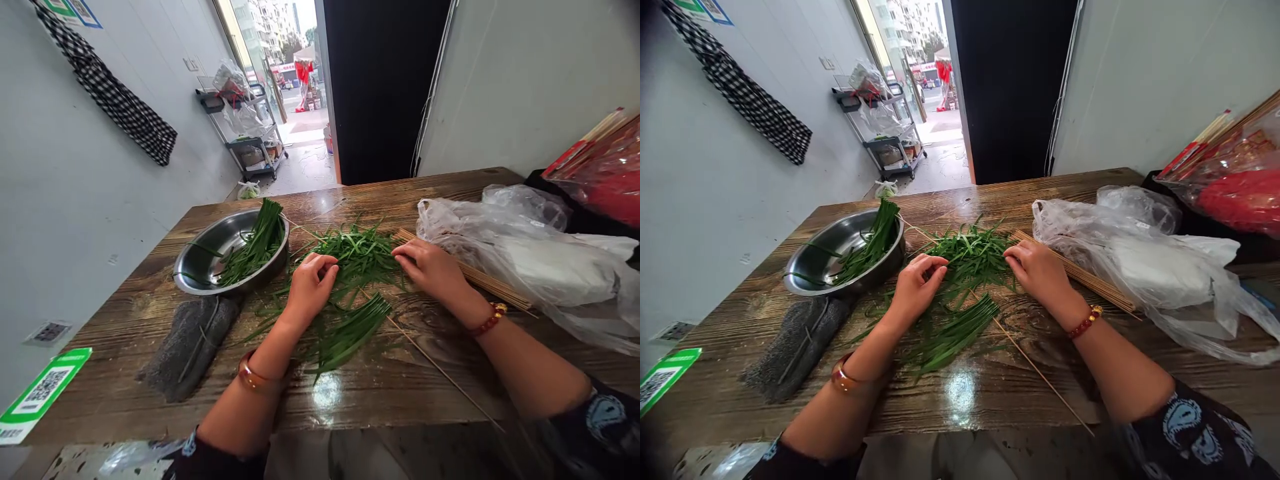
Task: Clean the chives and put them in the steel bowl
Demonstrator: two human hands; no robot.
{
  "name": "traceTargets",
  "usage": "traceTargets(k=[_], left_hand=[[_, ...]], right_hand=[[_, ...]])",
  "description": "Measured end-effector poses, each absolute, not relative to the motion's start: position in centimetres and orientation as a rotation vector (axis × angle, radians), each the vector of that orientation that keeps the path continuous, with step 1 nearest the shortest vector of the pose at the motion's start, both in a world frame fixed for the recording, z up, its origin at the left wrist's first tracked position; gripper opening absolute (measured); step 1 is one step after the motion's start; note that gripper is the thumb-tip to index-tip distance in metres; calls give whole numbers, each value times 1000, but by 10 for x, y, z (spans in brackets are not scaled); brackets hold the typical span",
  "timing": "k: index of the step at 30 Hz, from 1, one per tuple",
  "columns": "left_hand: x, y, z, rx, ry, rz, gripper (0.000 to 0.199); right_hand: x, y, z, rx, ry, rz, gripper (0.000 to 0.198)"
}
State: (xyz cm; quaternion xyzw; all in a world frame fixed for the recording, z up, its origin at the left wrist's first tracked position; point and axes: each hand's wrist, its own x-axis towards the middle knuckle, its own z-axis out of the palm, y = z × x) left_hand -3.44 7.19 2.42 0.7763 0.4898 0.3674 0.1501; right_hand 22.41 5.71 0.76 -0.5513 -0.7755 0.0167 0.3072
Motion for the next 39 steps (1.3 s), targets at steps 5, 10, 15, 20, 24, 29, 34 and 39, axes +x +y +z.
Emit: traceTargets(k=[5,10,15,20,24,29,34,39], left_hand=[[-35,72,24,2227,1394,1078,13],[-35,72,23,2221,1385,1110,13],[-36,72,23,2209,1379,1127,14],[-34,70,26,2136,1361,1113,16],[-30,64,30,2042,1289,1045,18],[-24,55,35,1876,1036,890,21],[-21,51,35,1712,932,871,24],[-21,51,33,1547,969,898,25]], right_hand=[[240,63,0,-1617,-2170,-100,23],[240,60,2,-1722,-2184,-170,14],[241,57,15,-1625,-2059,110,17],[228,53,23,-1332,-1751,620,23],[206,47,20,-1138,-1604,933,26],[186,41,10,-1100,-1627,1003,26],[176,35,10,-1131,-1747,959,23],[174,32,9,-1145,-1798,943,21]])
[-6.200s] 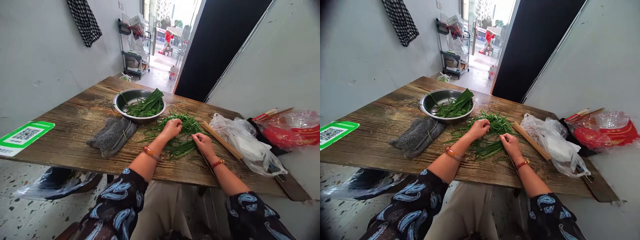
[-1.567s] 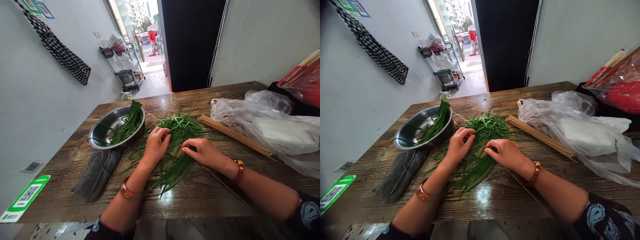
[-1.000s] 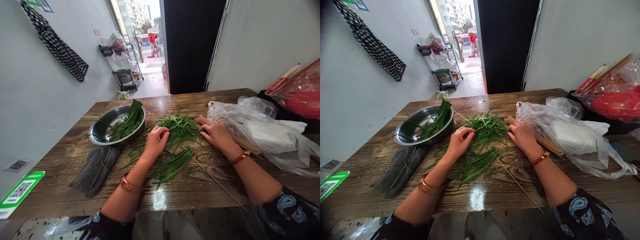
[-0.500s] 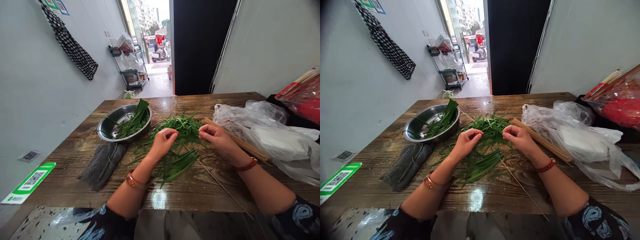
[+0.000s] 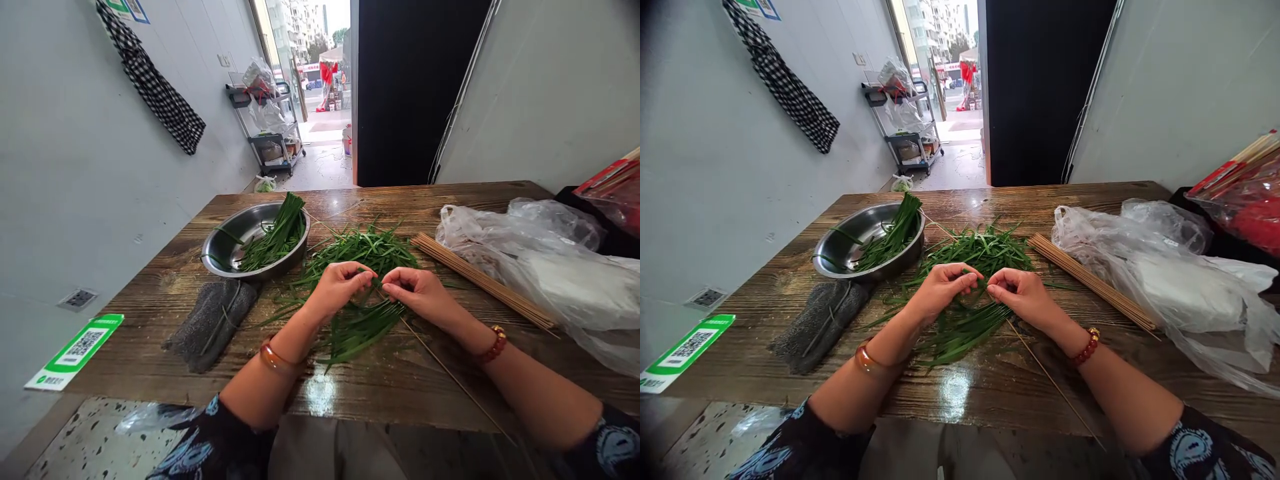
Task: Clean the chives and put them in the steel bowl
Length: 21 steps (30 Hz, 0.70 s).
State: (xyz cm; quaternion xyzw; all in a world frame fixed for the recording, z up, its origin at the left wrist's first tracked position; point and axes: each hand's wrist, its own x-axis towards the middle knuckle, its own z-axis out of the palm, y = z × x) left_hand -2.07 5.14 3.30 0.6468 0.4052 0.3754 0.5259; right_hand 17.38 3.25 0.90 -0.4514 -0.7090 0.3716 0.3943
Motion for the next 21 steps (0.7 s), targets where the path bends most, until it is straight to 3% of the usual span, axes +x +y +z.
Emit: traceTargets(k=[10,16,21], left_hand=[[-29,62,34,1117,803,1097,25],[-40,67,43,1000,778,1162,31],[-40,69,39,1123,854,1216,30]], right_hand=[[175,31,11,-1044,-1975,870,20],[207,58,-2,-1308,-1689,480,27],[231,75,-17,-1407,-1859,62,24]])
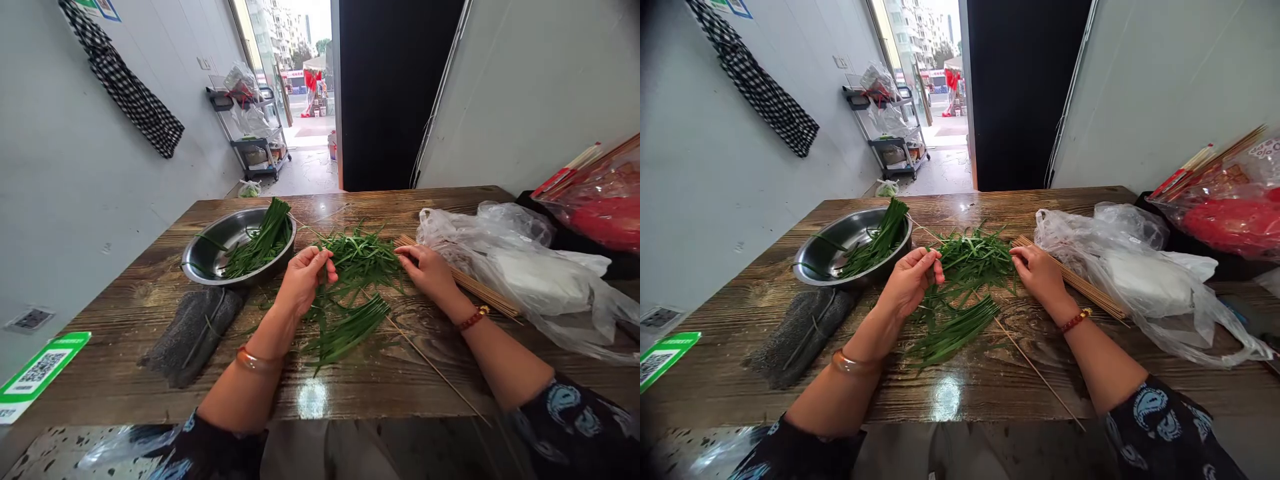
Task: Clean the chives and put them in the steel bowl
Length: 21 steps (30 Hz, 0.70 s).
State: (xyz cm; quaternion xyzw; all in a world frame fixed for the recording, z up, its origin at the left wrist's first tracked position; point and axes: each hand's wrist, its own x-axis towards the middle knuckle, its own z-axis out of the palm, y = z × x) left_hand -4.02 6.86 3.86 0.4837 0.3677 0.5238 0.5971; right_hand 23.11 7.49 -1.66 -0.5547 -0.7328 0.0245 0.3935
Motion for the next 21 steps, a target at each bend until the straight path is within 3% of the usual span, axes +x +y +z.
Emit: traceTargets(k=[7,21], left_hand=[[-33,64,38,1345,969,1164,27],[-32,65,31,1403,1011,1158,24]], right_hand=[[232,80,-30,-1581,-2020,-106,29],[224,76,-14,-1361,-1498,150,17]])
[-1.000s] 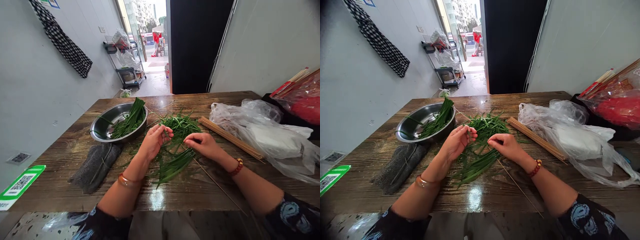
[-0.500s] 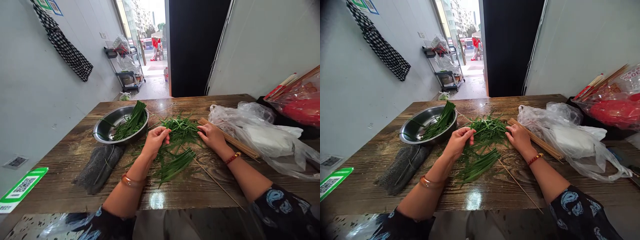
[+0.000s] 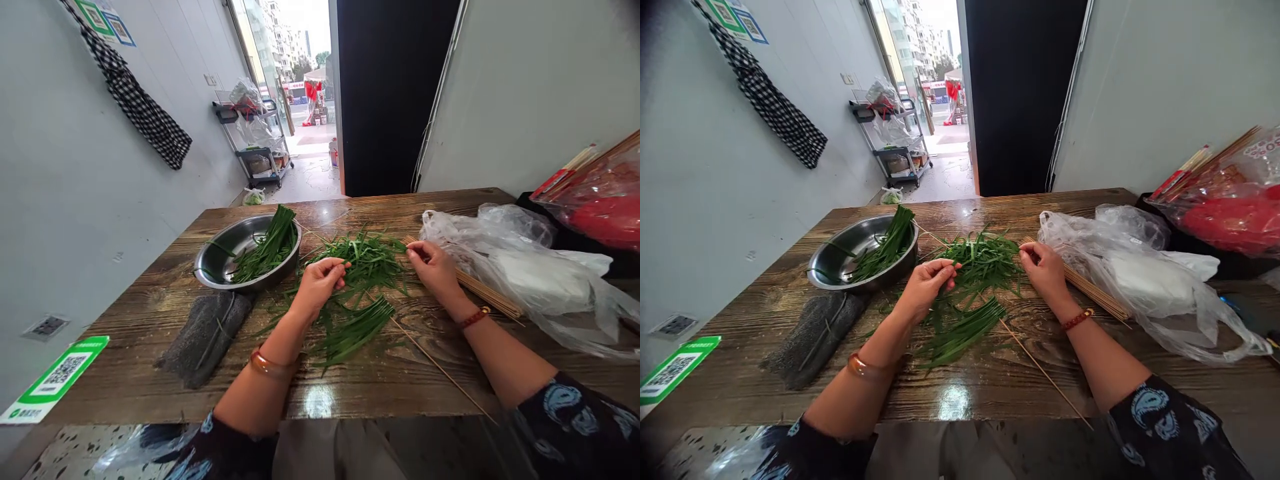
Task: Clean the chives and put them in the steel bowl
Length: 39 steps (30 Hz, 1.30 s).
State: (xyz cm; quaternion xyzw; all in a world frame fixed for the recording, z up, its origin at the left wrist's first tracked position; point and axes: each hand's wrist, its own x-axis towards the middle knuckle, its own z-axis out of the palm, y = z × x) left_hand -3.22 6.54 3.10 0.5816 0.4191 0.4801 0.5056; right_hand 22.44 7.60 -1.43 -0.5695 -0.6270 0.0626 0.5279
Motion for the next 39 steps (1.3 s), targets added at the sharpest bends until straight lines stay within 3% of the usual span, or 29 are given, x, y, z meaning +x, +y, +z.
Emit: traceTargets(k=[10,14,19,39], left_hand=[[-22,52,36,1820,1073,1254,6],[-22,51,36,2257,1089,1362,8],[-20,49,33,2466,1064,1234,11],[-14,48,36,2008,1010,1111,8]], right_hand=[[200,58,-3,-1161,-1771,113,11],[192,49,2,-1104,-1954,21,11],[185,40,9,-1071,-2037,-35,12],[178,33,14,-941,-2034,91,10]])
